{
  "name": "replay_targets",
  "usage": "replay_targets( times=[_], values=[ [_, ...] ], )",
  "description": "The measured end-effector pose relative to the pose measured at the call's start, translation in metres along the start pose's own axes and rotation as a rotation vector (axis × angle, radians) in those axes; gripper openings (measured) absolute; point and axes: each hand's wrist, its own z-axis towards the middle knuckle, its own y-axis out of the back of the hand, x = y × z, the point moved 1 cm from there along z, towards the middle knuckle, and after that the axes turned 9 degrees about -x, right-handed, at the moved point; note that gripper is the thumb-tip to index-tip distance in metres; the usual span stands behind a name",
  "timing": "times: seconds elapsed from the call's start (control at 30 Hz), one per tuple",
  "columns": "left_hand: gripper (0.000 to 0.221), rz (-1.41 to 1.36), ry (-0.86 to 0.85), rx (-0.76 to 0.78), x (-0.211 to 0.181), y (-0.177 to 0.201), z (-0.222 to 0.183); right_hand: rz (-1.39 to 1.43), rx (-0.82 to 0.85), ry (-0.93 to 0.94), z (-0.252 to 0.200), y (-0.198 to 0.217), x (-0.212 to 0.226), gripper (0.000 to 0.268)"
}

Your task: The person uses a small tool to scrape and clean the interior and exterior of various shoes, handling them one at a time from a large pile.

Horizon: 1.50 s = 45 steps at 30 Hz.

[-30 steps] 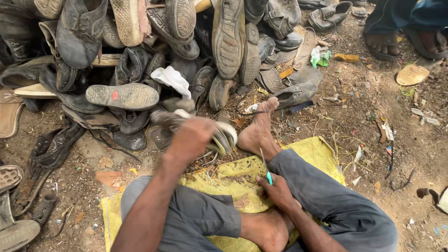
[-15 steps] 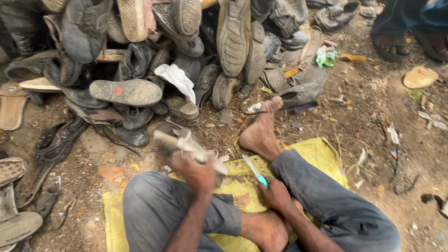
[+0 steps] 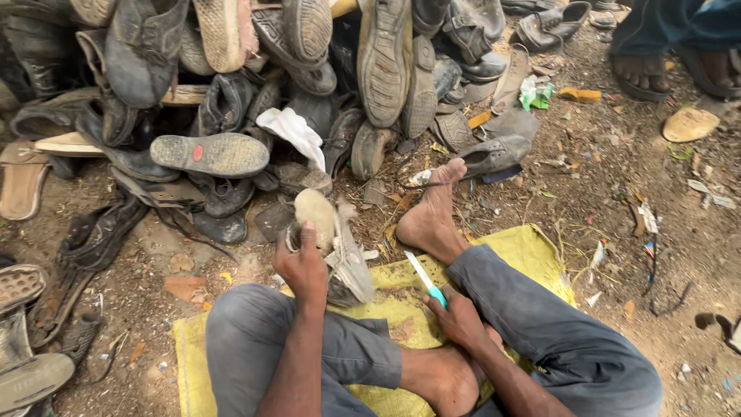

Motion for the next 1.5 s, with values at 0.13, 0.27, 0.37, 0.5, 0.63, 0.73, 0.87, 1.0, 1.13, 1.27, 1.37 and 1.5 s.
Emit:
replay_targets(
  times=[0.13,0.27,0.37,0.5,0.63,0.73,0.87,1.0,1.13,1.27,1.37,1.5],
  values=[
    [0.024,0.081,-0.269,0.052,-0.021,-0.018,-0.008,0.13,-0.146,0.238,0.001,-0.004,0.0,0.032],
    [0.034,0.048,0.23,0.232,0.002,-0.042,-0.025,0.403,-0.148,0.129,-0.006,-0.003,0.011,0.027],
    [0.043,-0.136,0.252,0.1,0.02,-0.064,-0.025,0.637,-0.09,-0.105,-0.02,0.001,0.028,0.023],
    [0.039,-0.134,0.462,0.165,0.022,-0.081,-0.043,0.576,-0.2,0.018,-0.02,0.006,0.059,0.033],
    [0.041,-0.145,0.402,0.156,0.004,-0.078,-0.051,0.579,-0.234,0.049,0.005,-0.018,0.102,0.03],
    [0.037,-0.092,0.556,0.006,0.015,-0.073,-0.021,0.796,-0.25,-0.054,0.011,-0.023,0.119,0.028],
    [0.04,-0.075,0.555,-0.257,0.058,-0.06,0.042,0.886,-0.159,-0.158,-0.007,-0.052,0.146,0.021],
    [0.033,0.434,0.618,-0.206,0.076,-0.071,0.074,1.067,-0.197,-0.207,-0.015,-0.069,0.153,0.019],
    [0.027,0.554,0.503,-0.262,0.074,-0.084,0.08,1.102,-0.192,-0.236,-0.015,-0.066,0.147,0.016],
    [0.043,0.475,0.406,-0.156,0.061,-0.076,0.069,1.136,-0.095,-0.221,0.007,-0.051,0.141,0.02],
    [0.066,0.52,-0.088,-0.109,0.034,-0.059,0.038,1.061,-0.014,-0.182,0.023,-0.038,0.137,0.022],
    [0.097,0.767,-0.745,-0.213,0.002,-0.034,-0.02,1.129,0.005,-0.12,0.033,-0.037,0.144,0.031]
  ],
)
